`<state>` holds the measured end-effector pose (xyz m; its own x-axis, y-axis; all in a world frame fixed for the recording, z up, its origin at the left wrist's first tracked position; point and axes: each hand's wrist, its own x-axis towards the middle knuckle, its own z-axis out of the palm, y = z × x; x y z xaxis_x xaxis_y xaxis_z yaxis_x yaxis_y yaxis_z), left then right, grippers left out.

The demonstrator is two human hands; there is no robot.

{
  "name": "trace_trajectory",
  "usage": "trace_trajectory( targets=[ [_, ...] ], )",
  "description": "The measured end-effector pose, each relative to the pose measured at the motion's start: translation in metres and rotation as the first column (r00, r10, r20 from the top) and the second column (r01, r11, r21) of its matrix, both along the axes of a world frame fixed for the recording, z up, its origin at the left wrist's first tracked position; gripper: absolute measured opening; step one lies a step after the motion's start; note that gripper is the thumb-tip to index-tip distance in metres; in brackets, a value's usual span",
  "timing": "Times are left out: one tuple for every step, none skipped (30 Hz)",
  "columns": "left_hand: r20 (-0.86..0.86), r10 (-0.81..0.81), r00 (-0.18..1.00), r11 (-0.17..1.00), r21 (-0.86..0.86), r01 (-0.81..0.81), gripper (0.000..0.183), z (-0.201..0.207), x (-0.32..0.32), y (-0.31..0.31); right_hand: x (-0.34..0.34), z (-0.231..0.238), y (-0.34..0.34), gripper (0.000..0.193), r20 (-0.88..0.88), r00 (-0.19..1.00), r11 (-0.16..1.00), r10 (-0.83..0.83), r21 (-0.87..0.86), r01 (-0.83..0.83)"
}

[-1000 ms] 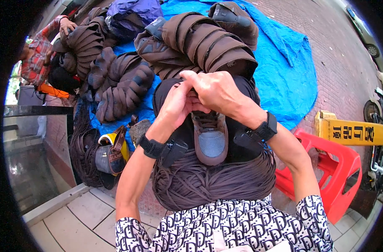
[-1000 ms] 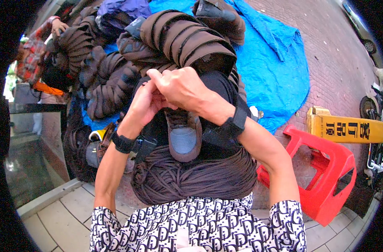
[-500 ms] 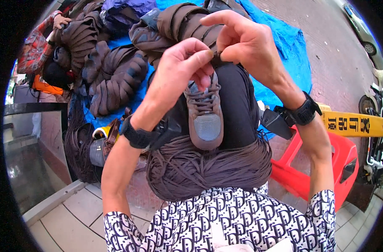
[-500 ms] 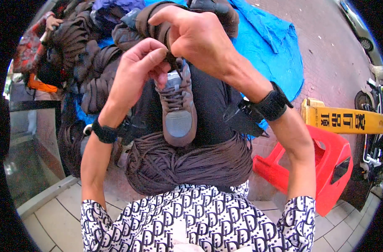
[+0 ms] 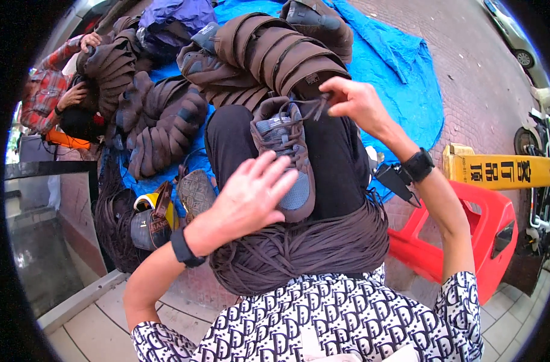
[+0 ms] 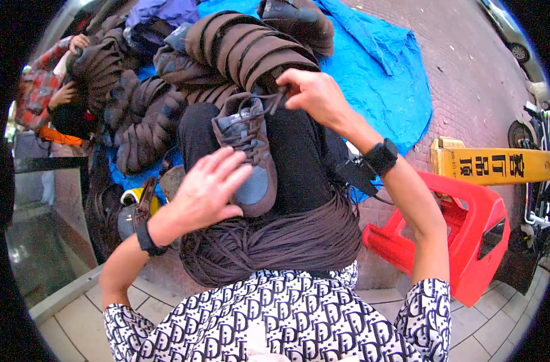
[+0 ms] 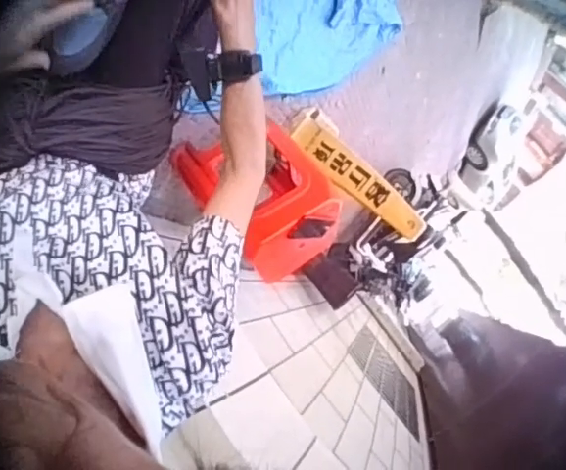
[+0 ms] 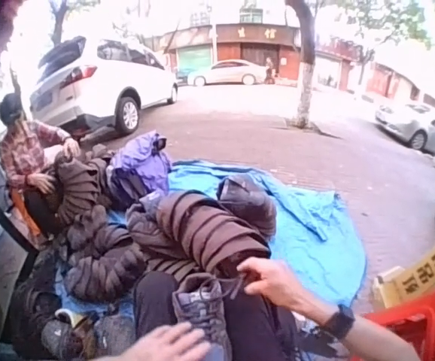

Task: Lacing shoe uppers as part of a manual assembly process.

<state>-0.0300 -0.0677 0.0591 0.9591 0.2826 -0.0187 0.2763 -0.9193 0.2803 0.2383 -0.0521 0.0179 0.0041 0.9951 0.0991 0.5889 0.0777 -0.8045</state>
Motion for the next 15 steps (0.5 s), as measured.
trace_trajectory(
  targets=[
    [-0.06, -0.058, 0.997, 0.996, 0.06, 0.062, 0.076, -0.008, -0.001, -0.006, 0.002, -0.004, -0.006, 0.04, -0.01, 1.0, 0.999, 0.019, -0.033, -0.019],
    [-0.073, -0.094, 0.993, 0.982, 0.156, 0.105, 0.073, -0.014, -0.001, -0.009, 0.002, -0.005, -0.012, 0.042, 0.01, 1.0, 0.997, 0.021, -0.068, -0.02],
    [-0.047, -0.137, 0.989, 0.96, 0.238, 0.145, 0.071, -0.019, 0.0, -0.009, -0.002, -0.003, -0.018, 0.044, 0.042, 0.999, 1.0, 0.024, -0.014, -0.024],
    [-0.025, -0.183, 0.983, 0.93, 0.319, 0.181, 0.07, -0.021, 0.002, -0.008, -0.006, 0.002, -0.025, 0.05, 0.023, 0.998, 0.998, 0.061, 0.003, -0.061],
    [0.011, -0.192, 0.981, 0.936, 0.303, 0.18, 0.069, -0.021, 0.005, -0.004, -0.012, 0.009, -0.032, 0.056, 0.039, 0.993, 0.992, 0.109, 0.066, -0.111],
    [0.028, -0.208, 0.978, 0.942, 0.276, 0.193, 0.068, -0.019, 0.007, 0.001, -0.019, 0.016, -0.04, 0.063, 0.059, 0.985, 0.977, 0.16, 0.134, -0.166],
    [0.092, -0.2, 0.976, 0.955, 0.242, 0.173, 0.066, -0.015, 0.01, 0.007, -0.027, 0.023, -0.049, 0.069, 0.083, 0.974, 0.958, 0.213, 0.179, -0.225],
    [0.156, -0.162, 0.974, 0.968, 0.218, 0.126, 0.06, -0.01, 0.014, 0.013, -0.038, 0.028, -0.057, 0.076, 0.104, 0.964, 0.935, 0.245, 0.237, -0.263],
    [0.259, -0.111, 0.959, 0.983, 0.171, 0.067, 0.056, -0.006, 0.018, 0.019, -0.047, 0.031, -0.062, 0.086, 0.185, 0.943, 0.919, 0.278, 0.236, -0.317],
    [0.363, -0.063, 0.929, 0.992, 0.124, 0.019, 0.052, -0.002, 0.023, 0.025, -0.055, 0.033, -0.065, 0.084, 0.222, 0.935, 0.908, 0.277, 0.256, -0.33],
    [0.433, 0.003, 0.901, 0.996, 0.075, -0.04, 0.045, 0.002, 0.028, 0.031, -0.059, 0.033, -0.064, 0.083, 0.294, 0.934, 0.908, 0.202, 0.302, -0.291],
    [0.453, 0.001, 0.892, 0.995, 0.086, -0.045, 0.044, 0.006, 0.032, 0.036, -0.062, 0.031, -0.063, 0.082, 0.366, 0.917, 0.896, 0.161, 0.335, -0.291],
    [0.479, -0.039, 0.877, 0.998, 0.067, 0.008, 0.04, 0.01, 0.035, 0.04, -0.062, 0.028, -0.059, 0.068, 0.368, 0.927, 0.875, 0.072, 0.422, -0.236],
    [0.46, -0.053, 0.886, 0.999, 0.035, 0.042, 0.036, 0.013, 0.039, 0.043, -0.06, 0.024, -0.054, 0.068, 0.353, 0.934, 0.875, 0.046, 0.437, -0.209],
    [0.44, -0.038, 0.897, 0.994, -0.071, 0.077, 0.031, 0.018, 0.042, 0.05, -0.057, 0.02, -0.048, 0.06, 0.357, 0.932, 0.838, 0.058, 0.49, -0.24]
  ],
)
